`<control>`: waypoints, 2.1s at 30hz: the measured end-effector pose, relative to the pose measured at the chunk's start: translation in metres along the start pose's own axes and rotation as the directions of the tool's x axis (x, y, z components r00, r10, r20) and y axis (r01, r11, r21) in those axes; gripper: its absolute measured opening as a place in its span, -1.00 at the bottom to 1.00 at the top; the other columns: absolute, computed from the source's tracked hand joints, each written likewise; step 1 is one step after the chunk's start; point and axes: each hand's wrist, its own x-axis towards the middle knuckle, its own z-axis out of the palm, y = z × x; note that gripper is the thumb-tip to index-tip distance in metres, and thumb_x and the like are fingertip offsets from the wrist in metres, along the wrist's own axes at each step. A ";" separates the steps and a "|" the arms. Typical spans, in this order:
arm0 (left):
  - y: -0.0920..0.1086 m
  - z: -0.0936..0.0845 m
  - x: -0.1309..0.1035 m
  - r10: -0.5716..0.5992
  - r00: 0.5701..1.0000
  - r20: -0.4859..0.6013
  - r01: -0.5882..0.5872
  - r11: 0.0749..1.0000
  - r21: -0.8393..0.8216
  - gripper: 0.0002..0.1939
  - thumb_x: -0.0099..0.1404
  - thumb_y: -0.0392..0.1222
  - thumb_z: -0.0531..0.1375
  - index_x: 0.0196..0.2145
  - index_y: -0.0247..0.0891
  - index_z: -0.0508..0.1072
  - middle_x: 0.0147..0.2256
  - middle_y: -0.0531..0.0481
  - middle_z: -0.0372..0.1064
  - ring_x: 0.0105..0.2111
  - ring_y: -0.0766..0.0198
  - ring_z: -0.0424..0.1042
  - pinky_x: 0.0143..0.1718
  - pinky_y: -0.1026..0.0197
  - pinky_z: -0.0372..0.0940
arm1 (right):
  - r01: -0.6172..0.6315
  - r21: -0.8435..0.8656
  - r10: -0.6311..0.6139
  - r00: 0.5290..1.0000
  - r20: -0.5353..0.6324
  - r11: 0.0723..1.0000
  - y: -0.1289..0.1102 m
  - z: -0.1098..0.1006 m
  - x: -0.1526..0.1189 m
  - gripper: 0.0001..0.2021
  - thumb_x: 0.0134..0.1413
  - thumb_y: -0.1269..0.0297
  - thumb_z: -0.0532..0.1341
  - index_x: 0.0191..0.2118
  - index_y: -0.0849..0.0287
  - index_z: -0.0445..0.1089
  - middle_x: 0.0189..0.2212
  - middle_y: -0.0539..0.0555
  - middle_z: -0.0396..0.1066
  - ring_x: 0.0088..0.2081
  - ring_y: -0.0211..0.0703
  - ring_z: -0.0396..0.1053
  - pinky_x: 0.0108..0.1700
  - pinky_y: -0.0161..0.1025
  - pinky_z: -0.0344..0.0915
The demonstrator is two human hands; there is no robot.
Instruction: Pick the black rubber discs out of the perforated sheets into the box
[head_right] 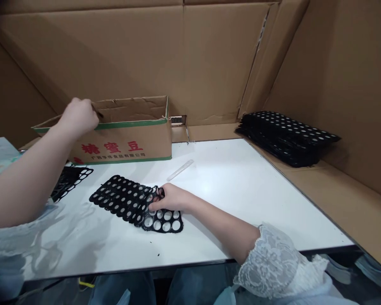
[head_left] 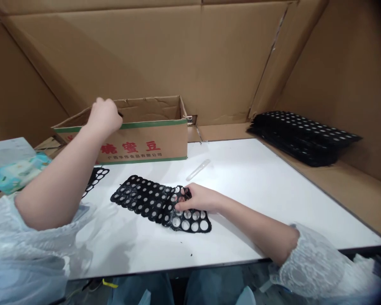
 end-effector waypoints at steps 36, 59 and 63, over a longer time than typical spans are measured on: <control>0.067 0.008 -0.189 0.400 0.606 0.687 -0.149 0.906 -0.396 -0.75 0.27 -0.12 -0.17 -0.45 -0.22 0.20 -0.53 0.03 0.28 -0.53 0.29 0.27 -0.54 0.31 0.05 | 0.009 -0.020 -0.010 0.999 -0.045 1.000 0.005 0.024 0.000 -0.86 -0.16 0.31 0.06 -0.59 0.25 0.23 -0.65 -0.06 0.21 -0.70 -0.45 0.08 -0.69 -0.44 0.05; 0.036 -0.004 -0.119 0.275 0.763 0.585 -0.291 0.954 -0.069 -0.63 0.12 0.11 0.01 -0.33 -0.24 0.36 -0.45 0.00 0.38 -0.44 0.24 0.32 -0.44 0.24 0.10 | -0.101 0.013 0.102 0.986 -0.134 0.995 0.004 0.022 -0.001 -0.84 -0.08 0.26 0.07 -0.34 0.21 0.15 -0.52 -0.01 0.37 -0.78 -0.45 0.08 -0.79 -0.43 0.03; 0.043 0.006 -0.166 0.388 0.618 0.684 -0.340 0.916 -0.213 -0.80 0.14 -0.06 0.03 -0.36 -0.21 0.31 -0.40 -0.02 0.35 -0.41 0.22 0.33 -0.45 0.27 0.11 | -0.094 0.037 0.099 0.980 -0.172 0.995 0.004 0.025 0.000 -0.90 -0.11 0.36 0.07 -0.38 0.20 0.14 -0.49 -0.01 0.38 -0.79 -0.49 0.05 -0.78 -0.44 0.05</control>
